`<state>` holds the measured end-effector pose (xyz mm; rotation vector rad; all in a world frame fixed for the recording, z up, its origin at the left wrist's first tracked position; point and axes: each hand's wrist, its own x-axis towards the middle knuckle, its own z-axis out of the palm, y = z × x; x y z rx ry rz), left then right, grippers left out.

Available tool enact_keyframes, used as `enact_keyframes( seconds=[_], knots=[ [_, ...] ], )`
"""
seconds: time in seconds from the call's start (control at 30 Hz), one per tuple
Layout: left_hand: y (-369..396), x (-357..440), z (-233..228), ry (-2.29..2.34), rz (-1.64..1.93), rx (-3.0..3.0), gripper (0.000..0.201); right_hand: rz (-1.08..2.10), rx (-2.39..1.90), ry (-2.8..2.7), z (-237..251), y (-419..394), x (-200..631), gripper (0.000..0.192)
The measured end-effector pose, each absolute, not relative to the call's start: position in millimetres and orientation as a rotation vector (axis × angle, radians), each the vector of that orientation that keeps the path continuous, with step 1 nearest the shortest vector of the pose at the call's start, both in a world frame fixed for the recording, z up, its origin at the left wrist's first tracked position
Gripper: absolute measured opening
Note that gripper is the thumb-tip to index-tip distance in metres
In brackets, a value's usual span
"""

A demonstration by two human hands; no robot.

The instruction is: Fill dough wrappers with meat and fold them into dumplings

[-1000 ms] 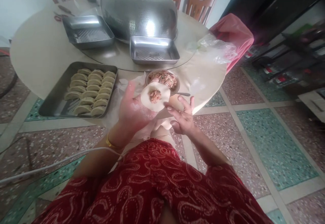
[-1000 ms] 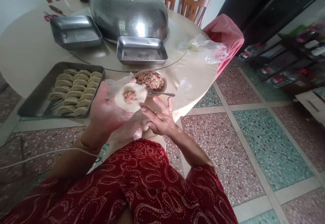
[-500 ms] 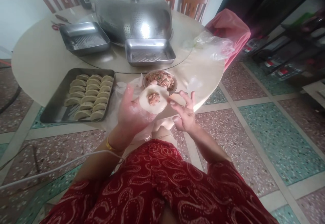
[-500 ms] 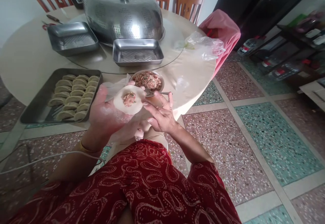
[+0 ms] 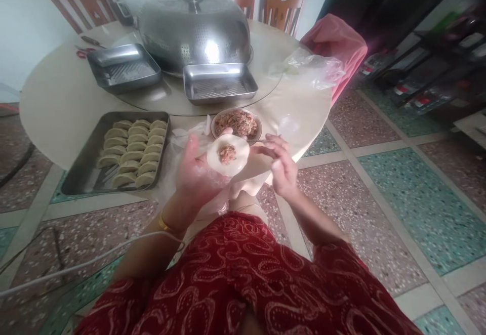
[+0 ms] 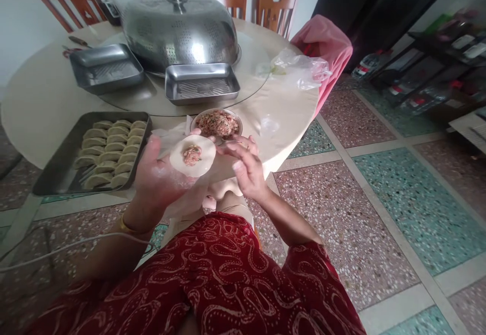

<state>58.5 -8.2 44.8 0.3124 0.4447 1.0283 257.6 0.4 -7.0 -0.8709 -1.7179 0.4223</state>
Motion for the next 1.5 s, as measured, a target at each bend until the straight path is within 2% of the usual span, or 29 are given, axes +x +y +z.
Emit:
enact_keyframes(
  seconds=[0.2, 0.33, 0.4, 0.5, 0.77, 0.93, 1.17, 1.5],
  knots=[
    [-4.6, 61.7, 38.0, 0.439, 0.975, 0.279, 0.072, 1.312, -0.96, -1.333, 22.8, 2.6, 259.8, 0.042],
    [-3.0, 63.1, 34.9, 0.495, 0.959, 0.24, 0.073, 1.427, -1.025, -1.315, 25.3, 9.8, 267.0, 0.048],
    [-2.5, 63.3, 36.2, 0.524, 0.959, 0.216, 0.072, 1.346, -1.084, -1.374, 25.0, 9.3, 270.8, 0.05],
    [-3.9, 64.7, 42.1, 0.546, 0.964, 0.199, 0.073, 1.088, -1.104, -1.484, 23.1, 4.3, 271.7, 0.042],
    [-7.0, 62.9, 47.6, 0.528, 0.96, 0.213, 0.071, 0.028, -0.91, -1.99, -3.6, 1.2, 264.5, 0.04],
    [-2.9, 59.2, 43.2, 0.481, 1.006, 0.261, 0.068, -0.28, -0.834, -1.889, -16.7, -0.9, 267.8, 0.042],
    [-5.7, 68.8, 52.6, 0.507, 0.999, 0.244, 0.068, -0.403, -0.811, -1.893, -30.8, 2.5, 259.2, 0.053],
    [-14.1, 71.3, 57.0, 0.415, 0.976, 0.265, 0.07, -0.235, -0.869, -1.824, -33.0, 7.0, 248.9, 0.051]
  ],
)
